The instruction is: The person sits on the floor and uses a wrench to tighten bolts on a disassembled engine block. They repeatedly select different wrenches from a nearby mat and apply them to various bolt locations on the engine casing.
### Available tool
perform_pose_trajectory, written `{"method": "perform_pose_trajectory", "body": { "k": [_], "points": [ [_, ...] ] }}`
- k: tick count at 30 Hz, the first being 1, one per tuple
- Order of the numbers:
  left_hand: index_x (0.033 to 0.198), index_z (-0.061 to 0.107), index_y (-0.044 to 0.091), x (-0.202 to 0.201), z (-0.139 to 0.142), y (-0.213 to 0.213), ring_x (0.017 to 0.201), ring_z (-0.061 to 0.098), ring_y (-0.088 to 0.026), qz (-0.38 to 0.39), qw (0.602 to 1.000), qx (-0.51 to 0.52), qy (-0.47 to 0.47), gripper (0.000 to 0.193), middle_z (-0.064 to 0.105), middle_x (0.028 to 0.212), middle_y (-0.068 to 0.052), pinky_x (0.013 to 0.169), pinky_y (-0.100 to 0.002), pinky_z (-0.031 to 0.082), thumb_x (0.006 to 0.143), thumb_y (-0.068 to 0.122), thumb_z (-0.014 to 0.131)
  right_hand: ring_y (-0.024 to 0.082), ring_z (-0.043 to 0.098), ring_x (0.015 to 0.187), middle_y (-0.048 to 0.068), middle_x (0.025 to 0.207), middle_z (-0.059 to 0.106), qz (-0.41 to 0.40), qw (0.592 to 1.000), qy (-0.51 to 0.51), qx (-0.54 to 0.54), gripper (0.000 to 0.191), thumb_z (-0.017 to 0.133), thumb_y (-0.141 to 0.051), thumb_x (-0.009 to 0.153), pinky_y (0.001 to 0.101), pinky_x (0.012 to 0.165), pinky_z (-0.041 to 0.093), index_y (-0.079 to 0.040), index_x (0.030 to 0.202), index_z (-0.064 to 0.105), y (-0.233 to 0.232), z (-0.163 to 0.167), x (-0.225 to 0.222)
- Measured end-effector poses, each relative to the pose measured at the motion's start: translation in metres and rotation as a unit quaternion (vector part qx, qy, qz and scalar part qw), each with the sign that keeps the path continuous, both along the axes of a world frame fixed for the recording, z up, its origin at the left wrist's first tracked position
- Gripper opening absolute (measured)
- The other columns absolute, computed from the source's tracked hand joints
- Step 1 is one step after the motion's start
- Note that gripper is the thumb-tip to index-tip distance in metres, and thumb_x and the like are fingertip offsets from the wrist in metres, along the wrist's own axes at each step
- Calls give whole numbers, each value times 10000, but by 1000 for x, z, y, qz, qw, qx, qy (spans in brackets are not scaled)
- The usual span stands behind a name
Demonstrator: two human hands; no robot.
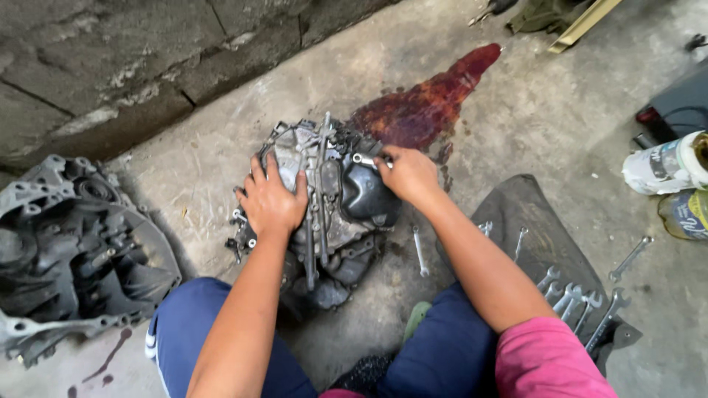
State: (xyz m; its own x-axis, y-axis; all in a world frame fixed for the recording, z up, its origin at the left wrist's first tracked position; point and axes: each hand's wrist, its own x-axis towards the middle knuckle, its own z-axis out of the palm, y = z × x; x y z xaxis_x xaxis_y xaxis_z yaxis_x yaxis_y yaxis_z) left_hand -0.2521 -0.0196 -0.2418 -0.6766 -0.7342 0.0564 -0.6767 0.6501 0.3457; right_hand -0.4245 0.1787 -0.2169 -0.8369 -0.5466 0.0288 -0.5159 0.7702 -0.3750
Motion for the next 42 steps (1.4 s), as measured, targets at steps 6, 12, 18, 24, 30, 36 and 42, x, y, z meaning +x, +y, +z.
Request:
{"method": "perform_pose_trajectory", "body": {
  "k": [6,12,18,24,30,36,42],
  "points": [
    [1524,431,82,-3,1,0,1324,446,-434,-3,1000,-5,-15,793,355,1592,-196,1106,-634,278,923,583,561,341,599,1040,86,997,731,157,977,142,-27,285,722,-401,908,519,870,455,-145,1010,795,-2,-21,-39],
    [1532,432,99,-7,0,3,1324,459,-420,-3,1000,-20,-9,788,367,1588,-185,1111,-625,293,924,584,562,323,545,1076,68,947,700,242,934,235,-119,250,746,-345,805,513,1006,389,-103,859,776,-28,-32,-70],
    [1523,433,103,-10,0,6,1315,461,-421,-1,1000,-22,-13,787,366,1593,-182,1107,-623,293,913,580,578,335,575,1017,91,870,679,157,919,299,-205,234,745,-299,813,505,976,412,-73,752,739,-39,-14,-74],
    [1531,431,99,-8,1,4,1325,458,-427,-5,1000,-15,-11,787,368,1591,-201,1113,-635,289,921,576,572,362,623,953,141,952,710,97,977,172,-79,309,692,-370,949,506,785,483,-68,957,761,-3,-2,-45],
    [1535,420,85,-4,1,2,1335,449,-444,-10,1000,-2,-5,791,364,1594,-207,1124,-642,277,935,580,566,363,685,936,139,943,719,83,987,130,-33,257,710,-331,927,470,765,554,-85,991,746,17,-7,-15],
    [1539,413,97,-6,-2,1,1327,445,-441,-5,1000,-1,-13,799,352,1591,-207,1120,-644,265,919,576,569,407,685,871,170,964,718,77,990,77,-95,275,738,-303,911,494,751,546,-58,1036,734,19,-10,-11],
    [1537,418,84,-7,-4,-1,1336,446,-437,-12,1000,-8,-7,794,356,1594,-205,1118,-637,274,930,574,565,368,700,933,141,1014,745,103,994,10,-46,264,724,-333,900,465,804,555,-124,1053,777,16,-13,-14]
  ]
}}
